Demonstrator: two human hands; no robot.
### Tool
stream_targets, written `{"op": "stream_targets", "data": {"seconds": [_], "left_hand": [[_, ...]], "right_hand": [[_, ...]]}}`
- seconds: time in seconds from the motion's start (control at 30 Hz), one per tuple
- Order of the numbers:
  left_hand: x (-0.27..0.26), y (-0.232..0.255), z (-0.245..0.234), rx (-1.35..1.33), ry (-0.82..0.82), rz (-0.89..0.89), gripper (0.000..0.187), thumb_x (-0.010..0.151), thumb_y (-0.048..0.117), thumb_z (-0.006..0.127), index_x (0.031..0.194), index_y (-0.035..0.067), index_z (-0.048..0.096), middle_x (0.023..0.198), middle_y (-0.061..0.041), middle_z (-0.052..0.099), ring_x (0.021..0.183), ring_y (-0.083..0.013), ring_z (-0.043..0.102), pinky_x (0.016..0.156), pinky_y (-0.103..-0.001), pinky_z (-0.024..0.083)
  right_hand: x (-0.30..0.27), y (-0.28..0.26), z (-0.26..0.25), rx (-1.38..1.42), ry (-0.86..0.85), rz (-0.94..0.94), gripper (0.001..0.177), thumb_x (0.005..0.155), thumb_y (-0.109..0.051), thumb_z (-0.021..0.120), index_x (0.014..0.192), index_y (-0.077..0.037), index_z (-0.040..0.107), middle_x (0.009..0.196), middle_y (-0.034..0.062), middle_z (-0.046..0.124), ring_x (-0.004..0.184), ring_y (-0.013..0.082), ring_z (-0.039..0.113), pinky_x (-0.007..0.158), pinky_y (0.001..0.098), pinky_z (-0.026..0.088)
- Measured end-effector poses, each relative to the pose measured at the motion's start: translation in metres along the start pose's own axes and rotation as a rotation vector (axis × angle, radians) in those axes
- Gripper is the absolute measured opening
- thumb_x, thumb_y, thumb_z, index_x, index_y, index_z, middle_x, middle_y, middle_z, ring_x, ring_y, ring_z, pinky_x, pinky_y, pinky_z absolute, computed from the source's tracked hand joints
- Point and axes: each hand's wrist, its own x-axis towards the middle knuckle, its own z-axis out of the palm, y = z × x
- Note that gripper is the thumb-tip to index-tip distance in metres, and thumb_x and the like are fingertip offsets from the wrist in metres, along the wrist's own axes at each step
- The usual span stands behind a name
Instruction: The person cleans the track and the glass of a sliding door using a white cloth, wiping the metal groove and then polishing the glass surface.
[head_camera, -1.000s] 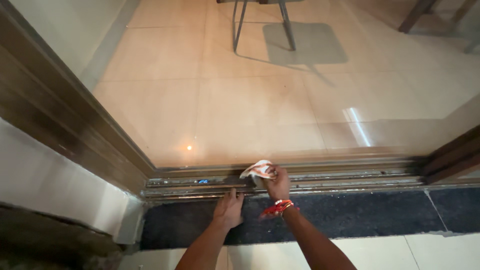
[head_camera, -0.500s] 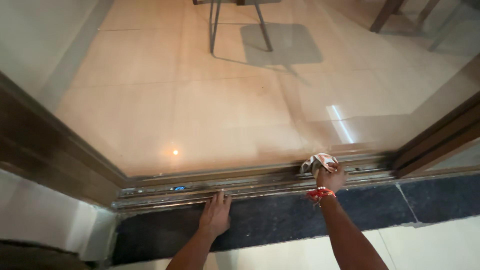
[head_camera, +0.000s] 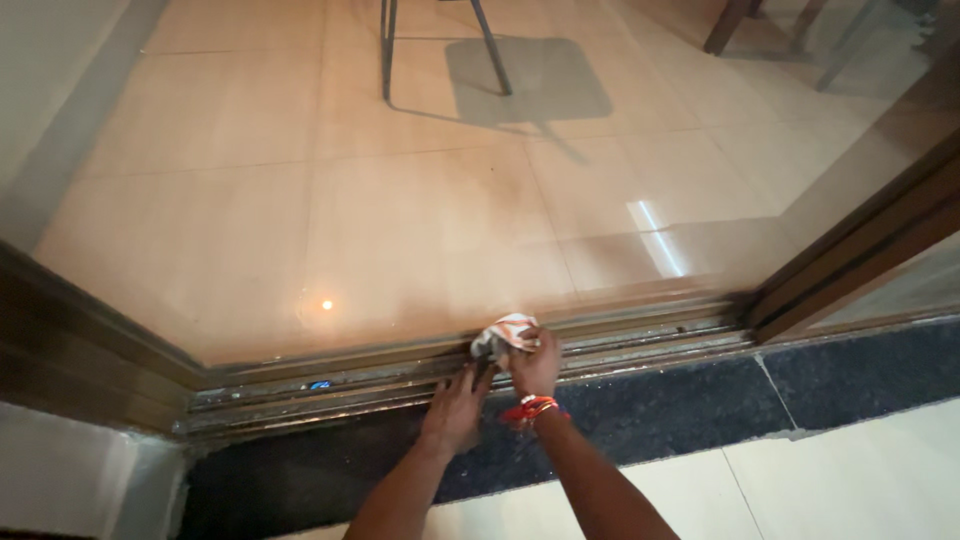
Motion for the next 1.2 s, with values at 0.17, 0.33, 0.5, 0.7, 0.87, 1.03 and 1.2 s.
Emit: {"op": "stream_targets", "data": {"seconds": [0.17,0.33,0.5,0.7,0.87,1.03,1.2], "left_hand": [[0.017,0.029,-0.021,-0.164,-0.018,0.012,0.089,0.083,0.027,0.076,0.155,0.009,0.026,0.159,-0.023,0.027,0.147,-0.0381,0.032,0.120,-0.054,0.025],[0.029,0.034,-0.023,-0.120,0.079,0.103,0.088,0.081,0.006,0.066,0.159,0.011,0.025,0.167,-0.020,0.020,0.149,-0.0382,0.030,0.118,-0.054,0.026],[0.034,0.024,-0.033,-0.128,0.139,0.148,0.086,0.080,0.004,0.065,0.157,0.010,0.029,0.163,-0.020,0.024,0.147,-0.0400,0.031,0.118,-0.054,0.025],[0.026,0.011,-0.044,-0.167,0.272,0.164,0.082,0.081,0.007,0.066,0.156,0.005,0.033,0.158,-0.020,0.035,0.144,-0.0402,0.038,0.115,-0.054,0.032],[0.002,0.017,-0.050,-0.177,0.333,0.083,0.083,0.079,0.011,0.069,0.153,0.006,0.035,0.157,-0.021,0.034,0.143,-0.0400,0.038,0.116,-0.054,0.030],[-0.006,0.019,-0.036,-0.202,0.201,0.069,0.087,0.076,0.013,0.071,0.154,0.008,0.033,0.159,-0.022,0.030,0.146,-0.0399,0.035,0.117,-0.050,0.031],[0.015,0.038,-0.037,-0.148,0.120,0.106,0.086,0.082,0.015,0.069,0.156,0.008,0.028,0.161,-0.022,0.028,0.145,-0.0406,0.034,0.116,-0.051,0.031]], "right_hand": [[0.018,0.006,-0.013,-0.089,0.033,-0.067,0.026,0.071,-0.005,0.076,0.095,-0.005,0.065,0.098,0.0183,0.066,0.095,0.0415,0.062,0.081,0.0479,0.050],[0.066,0.080,-0.064,-0.148,0.333,-0.040,0.017,0.078,-0.008,0.072,0.092,-0.002,0.065,0.089,0.0212,0.071,0.084,0.0375,0.070,0.077,0.0465,0.056],[0.081,0.111,-0.098,-0.139,0.610,0.348,0.025,0.083,-0.008,0.073,0.097,0.008,0.061,0.092,0.0262,0.071,0.082,0.0354,0.073,0.072,0.0437,0.059],[0.050,0.089,-0.049,0.367,0.184,0.387,0.027,0.090,-0.020,0.074,0.108,0.001,0.070,0.090,0.0188,0.072,0.071,0.0241,0.061,0.061,0.0388,0.050],[0.021,0.050,-0.022,0.212,-0.276,0.521,0.051,0.073,-0.025,0.085,0.111,0.004,0.068,0.083,0.0153,0.077,0.069,0.0189,0.071,0.061,0.0351,0.056],[0.014,0.023,-0.030,0.163,-0.237,0.532,0.055,0.071,-0.029,0.086,0.117,-0.003,0.069,0.087,0.0147,0.077,0.073,0.0214,0.070,0.065,0.0383,0.055],[0.032,0.049,-0.102,-0.079,-0.022,0.349,0.054,0.069,-0.034,0.088,0.110,-0.003,0.072,0.092,0.0201,0.076,0.081,0.0299,0.074,0.072,0.0399,0.057]]}}
